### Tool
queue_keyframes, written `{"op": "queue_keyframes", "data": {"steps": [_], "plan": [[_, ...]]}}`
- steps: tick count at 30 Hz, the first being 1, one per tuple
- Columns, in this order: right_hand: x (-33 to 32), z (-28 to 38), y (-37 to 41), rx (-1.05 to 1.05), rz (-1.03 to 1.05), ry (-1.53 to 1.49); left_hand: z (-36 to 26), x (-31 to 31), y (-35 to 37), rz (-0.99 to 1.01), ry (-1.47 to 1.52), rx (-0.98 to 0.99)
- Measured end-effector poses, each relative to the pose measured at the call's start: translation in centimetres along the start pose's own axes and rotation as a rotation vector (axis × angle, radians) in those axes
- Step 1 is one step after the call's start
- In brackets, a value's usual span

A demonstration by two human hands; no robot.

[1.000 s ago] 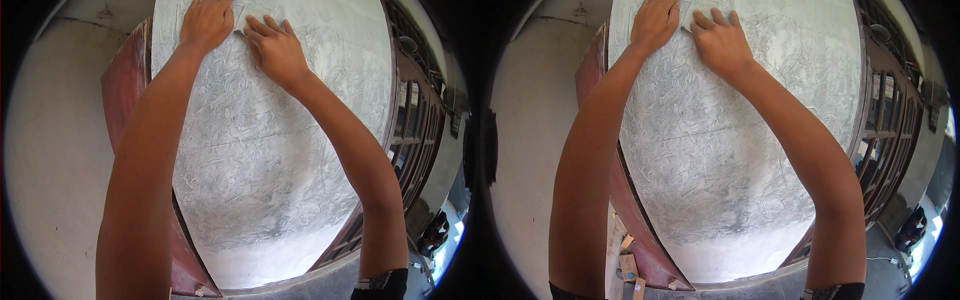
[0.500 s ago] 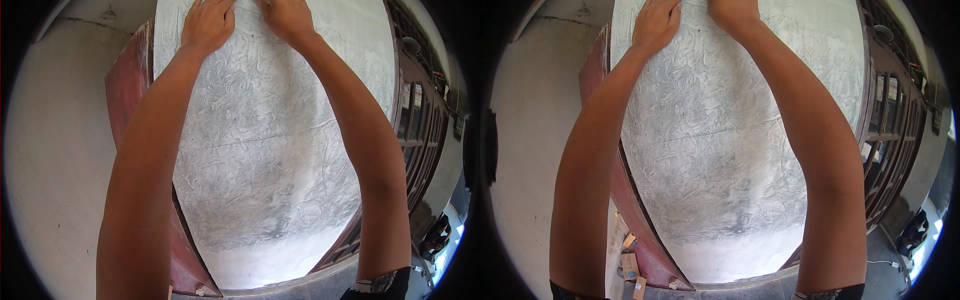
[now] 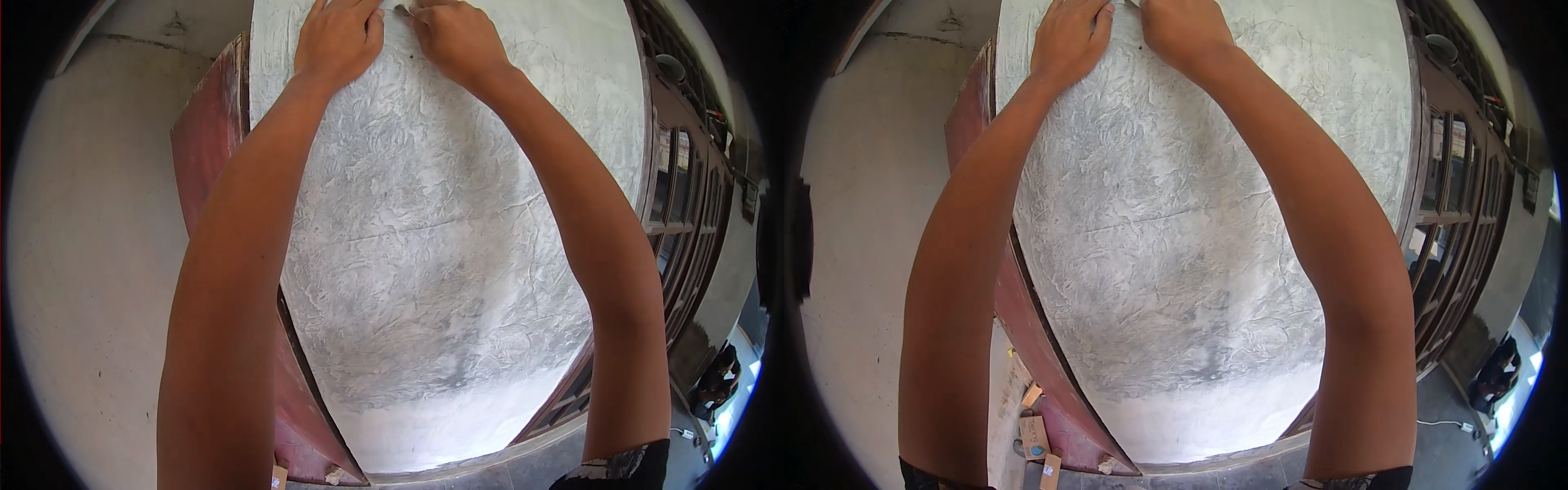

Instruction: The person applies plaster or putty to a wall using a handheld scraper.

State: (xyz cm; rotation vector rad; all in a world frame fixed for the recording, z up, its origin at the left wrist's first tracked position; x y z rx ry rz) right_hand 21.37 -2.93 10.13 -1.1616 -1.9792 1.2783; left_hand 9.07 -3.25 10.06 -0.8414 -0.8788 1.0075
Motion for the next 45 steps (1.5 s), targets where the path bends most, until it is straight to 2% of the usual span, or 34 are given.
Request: {"op": "queue_keyframes", "data": {"steps": [1,3,4,6,7,9,10,12,13,15,18,19,21,22,24,25,27,29,30,31,33,35,36,37,39,41,42,43,45], "plan": [[-0.6,0.9,2.4,-0.003,-0.002,0.002,0.0,0.0,-0.1,-0.005,-0.013,0.005],[-2.1,5.1,6.6,-0.297,-0.192,0.191,-0.1,0.0,-0.1,-0.010,-0.014,0.007],[-2.0,4.9,5.9,-0.308,-0.189,0.191,0.0,-0.1,-0.1,-0.019,-0.022,0.001],[-2.1,2.4,2.2,-0.234,-0.175,0.129,0.2,-0.1,-0.2,-0.017,-0.017,-0.010],[-0.9,-0.8,-0.8,-0.019,-0.047,-0.025,0.1,0.0,-0.2,-0.002,-0.009,-0.012],[-1.0,-0.2,-4.2,-0.154,-0.105,-0.003,0.0,0.2,-0.2,-0.009,-0.009,-0.008],[-1.1,0.3,-3.4,-0.149,-0.105,-0.008,0.2,0.0,-0.2,-0.020,-0.013,-0.011],[0.5,-0.3,0.1,0.104,0.150,0.033,0.2,0.0,0.0,-0.015,-0.005,-0.010],[-0.6,2.6,3.4,-0.198,-0.078,0.155,0.2,-0.1,-0.1,-0.016,0.005,-0.008],[-1.0,3.9,7.2,-0.198,-0.100,0.127,0.1,-0.1,0.0,-0.008,-0.007,-0.018],[-1.0,1.6,1.9,-0.183,-0.148,0.158,0.1,-0.2,-0.4,-0.027,-0.024,-0.023],[-1.0,0.9,-0.9,-0.203,-0.265,0.070,0.1,-0.1,-0.3,-0.024,-0.020,-0.018],[0.1,-0.6,-3.5,0.077,0.037,0.045,0.0,-0.2,-0.2,-0.016,-0.019,-0.012],[-0.2,0.4,-2.6,0.076,0.037,0.041,0.0,-0.2,-0.1,-0.017,-0.013,-0.011],[0.5,1.9,1.3,0.140,0.199,0.050,0.0,-0.3,-0.1,-0.021,-0.025,-0.013],[-0.8,4.9,4.2,-0.204,-0.138,0.049,0.0,-0.3,-0.1,-0.026,-0.034,-0.013],[-1.5,6.5,5.9,-0.281,-0.259,0.122,0.2,-0.3,0.1,-0.020,-0.031,-0.027],[-0.6,2.4,1.7,-0.113,-0.113,0.178,0.0,-0.1,-0.2,-0.014,-0.028,-0.021],[-1.4,0.5,-0.5,0.183,0.053,-0.119,0.0,-0.2,0.0,-0.031,-0.001,-0.011],[-2.4,0.7,-2.6,0.057,-0.134,-0.039,0.1,-0.4,0.1,-0.048,0.021,-0.006],[-1.2,-0.5,-2.5,0.122,-0.068,-0.059,0.3,-0.4,-0.1,-0.041,0.006,-0.008],[-0.2,1.4,1.1,0.089,0.108,0.066,0.1,-0.3,-0.1,-0.028,0.003,-0.013],[-0.1,3.7,3.6,-0.109,0.069,0.190,0.0,-0.4,-0.3,-0.034,-0.013,-0.012],[-0.5,5.1,5.6,-0.172,-0.010,0.229,0.0,-0.4,-0.1,-0.034,-0.029,-0.013],[-1.7,4.8,4.8,-0.240,-0.168,0.196,0.2,-0.5,0.1,-0.035,-0.015,-0.021],[-1.8,1.0,-0.4,0.100,-0.002,-0.032,0.1,-0.4,-0.1,-0.039,-0.004,-0.019],[-2.3,0.8,-2.8,0.088,-0.101,-0.040,0.1,-0.4,0.0,-0.037,0.001,-0.020],[-2.1,0.4,-2.6,0.088,-0.106,-0.043,0.1,-0.4,-0.1,-0.038,0.004,-0.019],[-0.7,0.4,-1.4,0.103,0.035,0.037,0.2,-0.6,-0.1,-0.042,-0.002,-0.008]]}}
Point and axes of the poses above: each hand's wrist, its own y-axis away from the middle knuckle, its own x-axis out of the palm, z = x × y, the point moved 10 cm from there along -y, towards the middle knuckle, and after that the axes turned 11 degrees about -y, right-handed, at the moved point
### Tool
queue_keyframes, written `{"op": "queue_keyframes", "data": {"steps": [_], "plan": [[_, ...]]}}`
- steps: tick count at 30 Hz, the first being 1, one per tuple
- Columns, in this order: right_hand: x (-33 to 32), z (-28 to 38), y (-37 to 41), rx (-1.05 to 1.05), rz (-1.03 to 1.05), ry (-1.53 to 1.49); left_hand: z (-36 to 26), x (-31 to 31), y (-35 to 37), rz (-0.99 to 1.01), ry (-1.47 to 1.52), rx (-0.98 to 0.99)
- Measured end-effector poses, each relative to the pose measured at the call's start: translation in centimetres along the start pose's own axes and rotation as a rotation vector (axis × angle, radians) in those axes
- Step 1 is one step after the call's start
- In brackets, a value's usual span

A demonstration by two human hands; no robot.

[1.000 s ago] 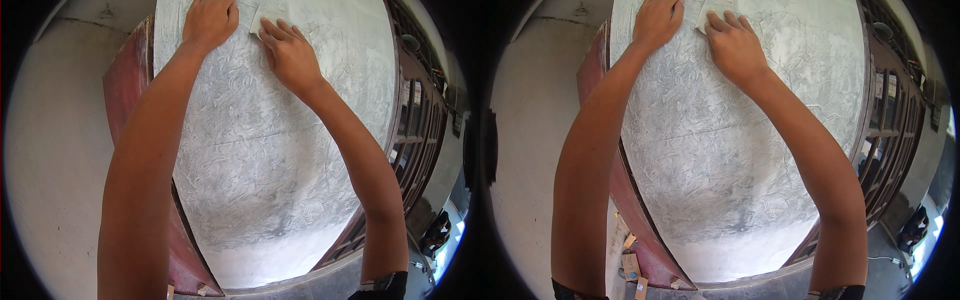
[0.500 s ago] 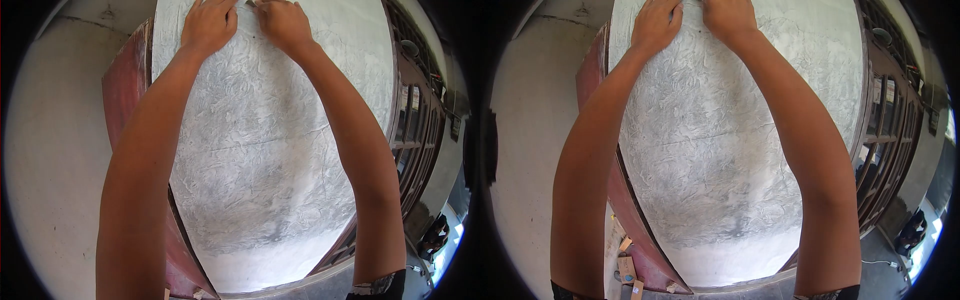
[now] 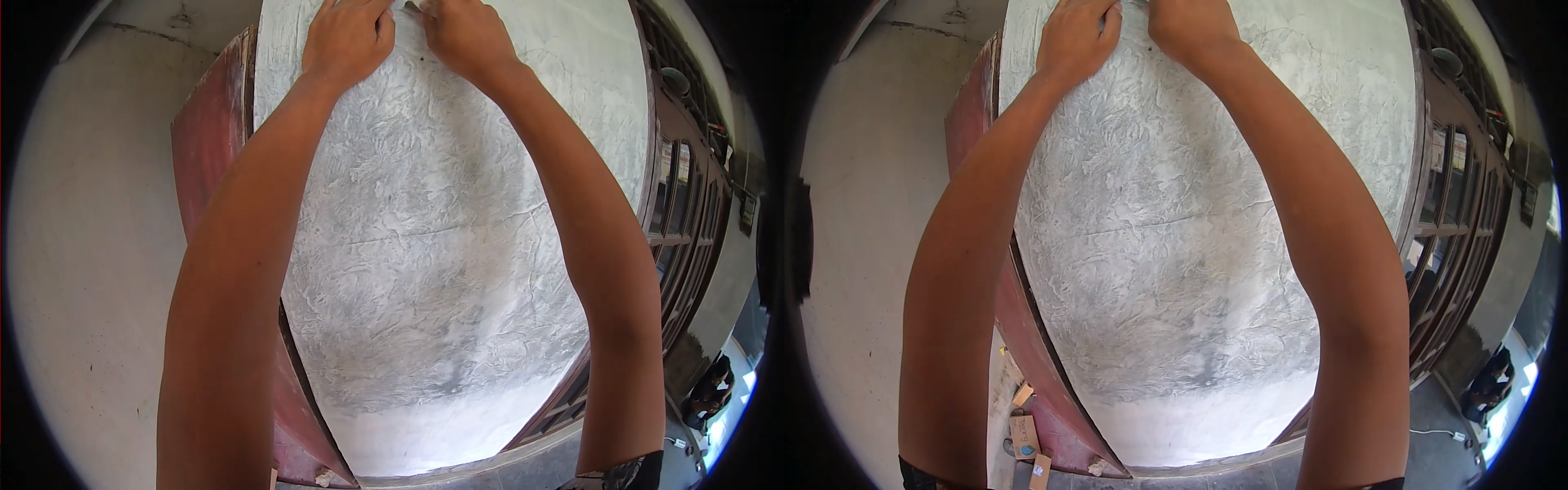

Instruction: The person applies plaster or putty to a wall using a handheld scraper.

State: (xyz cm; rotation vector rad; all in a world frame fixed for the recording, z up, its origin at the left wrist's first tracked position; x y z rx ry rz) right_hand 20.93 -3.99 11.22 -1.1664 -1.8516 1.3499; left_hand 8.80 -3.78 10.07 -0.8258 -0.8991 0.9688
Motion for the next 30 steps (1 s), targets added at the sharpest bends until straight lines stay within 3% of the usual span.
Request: {"op": "queue_keyframes", "data": {"steps": [1,2,5,7,8,10,11,13,14,17,19,22,24,26,30], "plan": [[0.3,0.9,2.5,-0.227,-0.099,-0.006,-0.1,-0.1,0.1,-0.006,0.000,0.009],[0.0,2.9,5.9,-0.318,-0.118,0.045,-0.2,-0.1,0.0,-0.004,0.006,0.011],[-0.6,4.0,7.3,-0.359,-0.128,0.148,-0.1,-0.3,0.0,-0.022,-0.018,-0.007],[-0.2,0.4,2.6,-0.266,-0.170,0.091,-0.2,-0.1,0.0,-0.003,-0.007,-0.015],[-0.6,-1.5,0.2,0.027,-0.050,-0.038,-0.2,0.0,-0.2,-0.002,-0.012,-0.012],[-0.3,-2.2,-1.6,0.110,-0.043,-0.136,-0.2,-0.1,0.0,0.005,0.003,0.000],[0.0,-2.3,-0.7,0.114,-0.043,-0.140,-0.1,0.0,-0.1,0.010,0.002,0.002],[0.1,1.2,3.9,-0.248,-0.129,0.067,-0.2,-0.1,0.1,-0.006,-0.003,0.004],[0.2,2.8,6.3,-0.244,-0.142,0.192,-0.3,-0.1,0.1,-0.003,0.000,0.004],[-1.5,3.3,6.7,-0.312,-0.305,0.187,-0.2,-0.3,-0.1,-0.009,-0.032,-0.017],[-0.6,-0.5,1.5,-0.117,-0.205,0.102,-0.4,0.0,-0.1,0.020,-0.022,-0.004],[-0.4,-1.0,-1.3,-0.003,-0.216,-0.092,-0.4,0.1,0.1,0.006,-0.022,0.010],[1.0,0.2,2.1,-0.007,-0.036,-0.046,-0.3,0.2,0.2,0.001,-0.022,0.008],[0.6,4.0,7.9,-0.203,-0.176,0.179,-0.3,0.1,0.4,-0.005,-0.020,0.002],[-0.2,0.8,2.9,-0.089,-0.180,0.061,-0.4,-0.2,0.0,0.004,-0.018,-0.007]]}}
Point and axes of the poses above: each hand's wrist, its own y-axis away from the middle knuckle, its own x-axis out of the palm, z = x × y, the point moved 10 cm from there along -y, towards the middle knuckle, and after that the axes turned 11 degrees about -y, right-handed, at the moved point
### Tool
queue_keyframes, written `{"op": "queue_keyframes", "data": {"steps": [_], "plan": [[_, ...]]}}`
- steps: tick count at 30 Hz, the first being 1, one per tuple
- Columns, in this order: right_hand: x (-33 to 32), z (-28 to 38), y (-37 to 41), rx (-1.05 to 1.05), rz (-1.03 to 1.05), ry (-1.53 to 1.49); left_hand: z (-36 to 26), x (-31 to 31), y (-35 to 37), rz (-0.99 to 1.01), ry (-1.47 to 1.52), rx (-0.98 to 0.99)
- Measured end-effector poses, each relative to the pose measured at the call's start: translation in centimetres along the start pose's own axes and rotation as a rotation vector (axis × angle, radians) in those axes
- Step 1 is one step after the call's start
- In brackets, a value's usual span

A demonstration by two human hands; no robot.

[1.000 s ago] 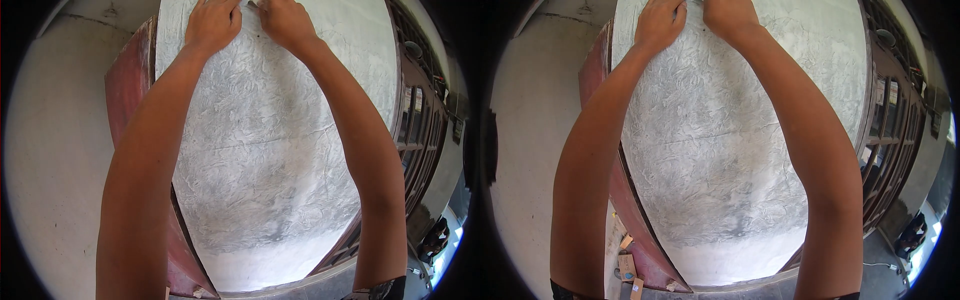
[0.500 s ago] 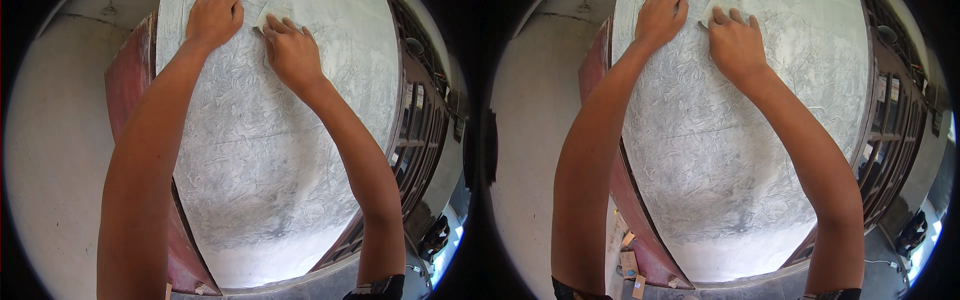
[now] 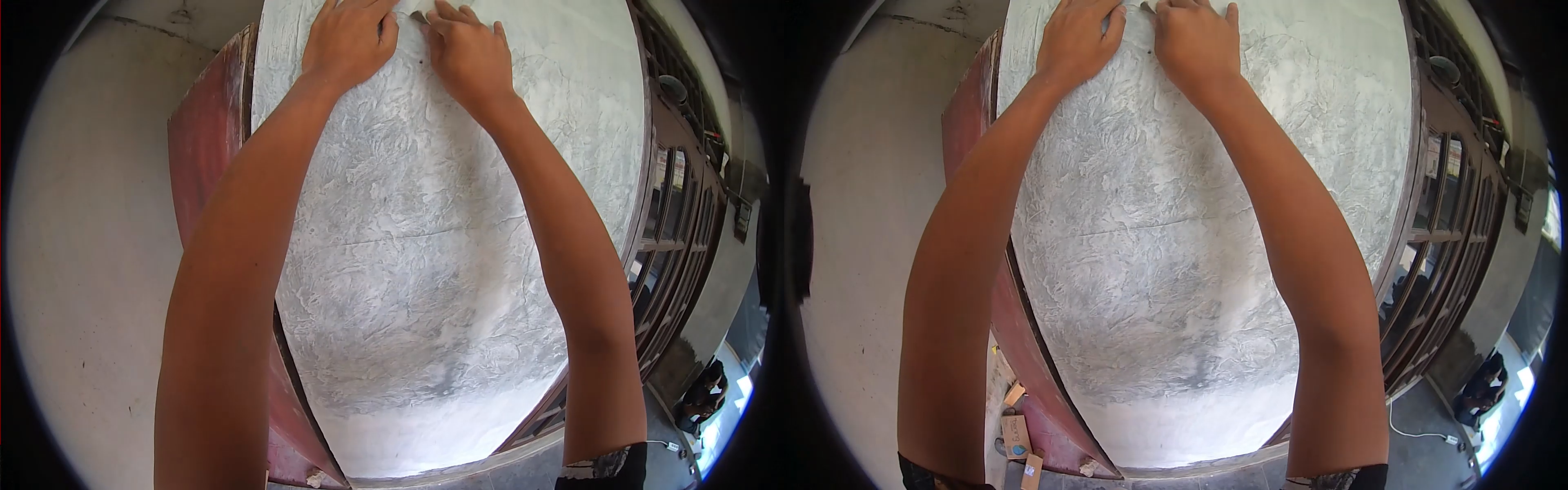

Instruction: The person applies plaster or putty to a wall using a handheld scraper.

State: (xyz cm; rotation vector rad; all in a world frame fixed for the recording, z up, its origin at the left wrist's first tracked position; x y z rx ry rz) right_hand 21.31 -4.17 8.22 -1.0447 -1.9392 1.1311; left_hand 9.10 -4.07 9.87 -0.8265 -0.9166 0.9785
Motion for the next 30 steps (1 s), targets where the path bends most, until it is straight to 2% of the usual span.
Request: {"op": "queue_keyframes", "data": {"steps": [2,3,5,8,11,12,15,17,18,20,22,24,27,28,30], "plan": [[0.0,-0.8,-2.5,-0.181,-0.367,-0.043,0.1,0.3,0.1,0.021,0.003,0.002],[-0.5,-0.3,-2.3,-0.177,-0.370,-0.045,0.1,0.4,0.2,0.008,0.003,0.010],[2.0,0.0,-0.6,0.055,0.157,0.030,0.0,0.3,0.2,-0.005,0.008,0.020],[-1.3,5.1,6.4,-0.136,-0.141,-0.003,0.0,0.3,0.4,-0.001,-0.002,0.007],[-0.4,2.5,1.3,-0.059,-0.027,0.080,0.0,0.3,0.0,-0.007,-0.018,0.010],[0.8,0.1,-1.1,0.069,0.053,0.019,0.0,0.2,0.0,-0.012,-0.001,0.014],[0.6,-1.3,-3.4,0.179,-0.015,-0.108,0.0,0.1,0.1,-0.012,0.015,0.017],[2.4,-0.4,0.0,0.039,0.183,-0.015,0.0,0.0,0.2,-0.010,0.020,0.016],[2.1,0.4,2.1,0.043,0.185,-0.015,0.0,0.0,0.0,-0.011,0.018,0.012],[-1.1,3.6,6.1,-0.107,-0.038,0.065,0.0,0.0,0.3,-0.008,0.018,0.003],[-1.0,2.3,3.2,-0.103,-0.037,0.078,0.0,0.0,0.1,-0.011,-0.005,0.002],[0.7,-1.8,-1.6,0.131,0.088,0.012,0.0,0.1,-0.1,-0.013,-0.012,0.001],[1.0,-1.9,-3.4,0.164,0.056,-0.112,0.1,0.3,0.1,0.006,-0.022,0.006],[0.6,-1.1,-1.8,0.166,0.057,-0.115,0.1,0.3,0.2,0.013,-0.016,0.004],[0.3,2.7,3.4,-0.069,0.141,0.175,-0.1,0.3,0.1,0.014,-0.014,0.009]]}}
Point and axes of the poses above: each hand's wrist, its own y-axis away from the middle knuckle, its own x-axis out of the palm, z = x × y, the point moved 10 cm from there along -y, towards the middle knuckle, and after that the axes turned 11 degrees about -y, right-handed, at the moved point
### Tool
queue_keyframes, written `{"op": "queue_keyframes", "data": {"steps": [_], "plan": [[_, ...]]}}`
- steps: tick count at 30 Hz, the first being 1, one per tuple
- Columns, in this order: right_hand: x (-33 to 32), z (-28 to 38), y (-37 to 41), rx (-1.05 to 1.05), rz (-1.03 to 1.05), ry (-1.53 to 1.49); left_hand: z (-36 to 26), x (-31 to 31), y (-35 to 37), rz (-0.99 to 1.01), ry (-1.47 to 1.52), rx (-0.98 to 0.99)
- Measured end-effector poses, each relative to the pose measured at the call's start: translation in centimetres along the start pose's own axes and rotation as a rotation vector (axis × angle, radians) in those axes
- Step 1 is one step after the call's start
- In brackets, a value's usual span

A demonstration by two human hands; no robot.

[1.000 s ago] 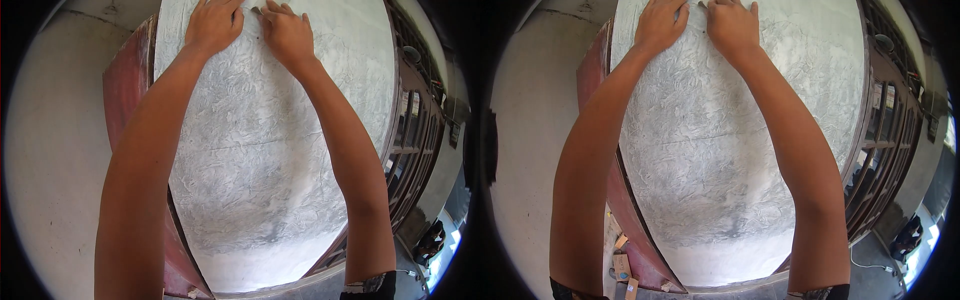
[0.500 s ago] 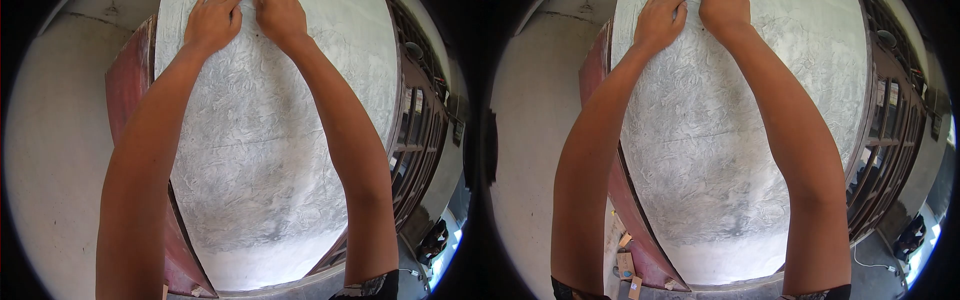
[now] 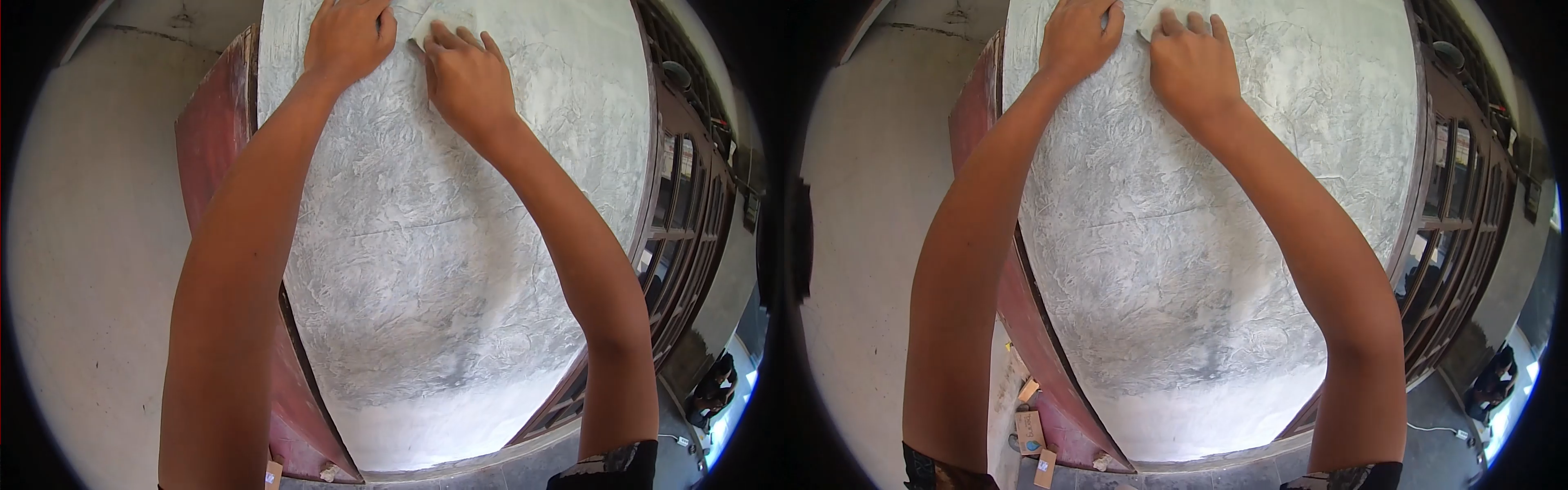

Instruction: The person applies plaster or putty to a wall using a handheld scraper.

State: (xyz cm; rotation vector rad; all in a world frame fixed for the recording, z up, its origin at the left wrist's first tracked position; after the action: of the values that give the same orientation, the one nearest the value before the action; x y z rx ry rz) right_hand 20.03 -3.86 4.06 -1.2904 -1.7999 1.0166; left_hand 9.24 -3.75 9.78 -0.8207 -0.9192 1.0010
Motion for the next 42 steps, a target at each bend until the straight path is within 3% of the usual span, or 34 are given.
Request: {"op": "queue_keyframes", "data": {"steps": [3,7,9,10,12,13,14,16,17,18,20,21,25,27,28,30,32,34,36,38,40,42], "plan": [[-1.0,-0.3,1.0,-0.057,-0.162,-0.097,0.4,-0.3,-0.2,-0.011,-0.003,-0.019],[-1.7,-4.5,-5.8,0.100,-0.187,-0.230,0.2,-0.1,0.0,-0.008,0.032,-0.003],[-0.2,-3.8,-5.0,0.238,0.097,-0.296,0.3,0.0,-0.1,-0.001,0.024,-0.002],[0.6,-1.9,-3.6,0.080,0.087,-0.121,0.3,0.0,0.0,0.003,0.024,-0.010],[-2.2,2.5,1.2,-0.149,-0.267,-0.145,0.6,0.0,0.0,-0.006,0.043,-0.017],[-0.9,2.2,1.3,-0.093,-0.086,-0.071,0.6,0.0,0.1,-0.011,0.060,-0.026],[-1.2,1.6,0.3,-0.102,-0.080,-0.066,0.7,0.1,0.1,-0.016,0.064,-0.036],[-1.2,-3.1,-3.8,0.071,-0.123,-0.246,0.7,0.1,0.1,-0.037,0.062,-0.003],[-0.6,-5.1,-5.9,0.098,-0.129,-0.169,0.6,0.1,0.0,-0.040,0.061,-0.002],[-0.8,-4.6,-6.5,0.093,-0.131,-0.171,0.6,0.1,0.0,-0.041,0.070,-0.013],[0.3,-4.7,-6.6,0.286,-0.016,-0.207,0.7,0.1,0.1,-0.037,0.078,-0.019],[0.1,-2.5,-4.8,0.124,-0.049,-0.187,0.7,0.0,0.1,-0.038,0.067,-0.017],[0.1,0.4,-0.3,-0.030,-0.110,-0.167,0.7,-0.1,0.0,-0.035,0.053,-0.022],[-0.5,-3.5,-4.1,0.042,-0.190,-0.194,0.7,-0.2,0.0,-0.043,0.072,-0.026],[-1.2,-5.6,-6.2,0.248,-0.083,-0.215,0.6,-0.1,0.2,-0.039,0.090,-0.024],[-0.1,-7.4,-8.7,0.448,0.105,-0.335,0.6,-0.1,0.2,-0.041,0.090,-0.027],[0.3,-5.0,-7.2,0.328,0.087,-0.236,0.8,0.0,0.2,-0.036,0.097,-0.024],[-0.1,0.5,-2.3,-0.069,-0.123,-0.171,0.6,-0.1,0.2,-0.045,0.086,-0.012],[-0.9,1.7,-0.4,-0.072,-0.137,-0.180,0.6,0.0,0.5,-0.032,0.095,-0.020],[-0.8,-1.4,-3.5,0.020,-0.129,-0.206,0.8,-0.2,0.0,-0.045,0.088,-0.014],[-0.3,-5.6,-7.4,0.298,-0.023,-0.249,0.7,0.2,0.2,-0.043,0.078,-0.010],[-0.2,-5.9,-8.3,0.394,0.026,-0.284,0.7,0.3,0.2,-0.051,0.082,-0.002]]}}
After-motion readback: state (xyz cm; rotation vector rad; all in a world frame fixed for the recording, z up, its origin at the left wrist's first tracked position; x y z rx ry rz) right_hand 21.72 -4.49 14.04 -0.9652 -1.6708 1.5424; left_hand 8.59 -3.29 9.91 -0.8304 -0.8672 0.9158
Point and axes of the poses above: each hand's wrist, its own y-axis away from the middle knuckle, its own x-axis out of the palm, z = x × y, the point moved 10 cm from there along -y, towards the middle knuckle, and after that the axes turned 11 degrees about -y, right-handed, at the moved point
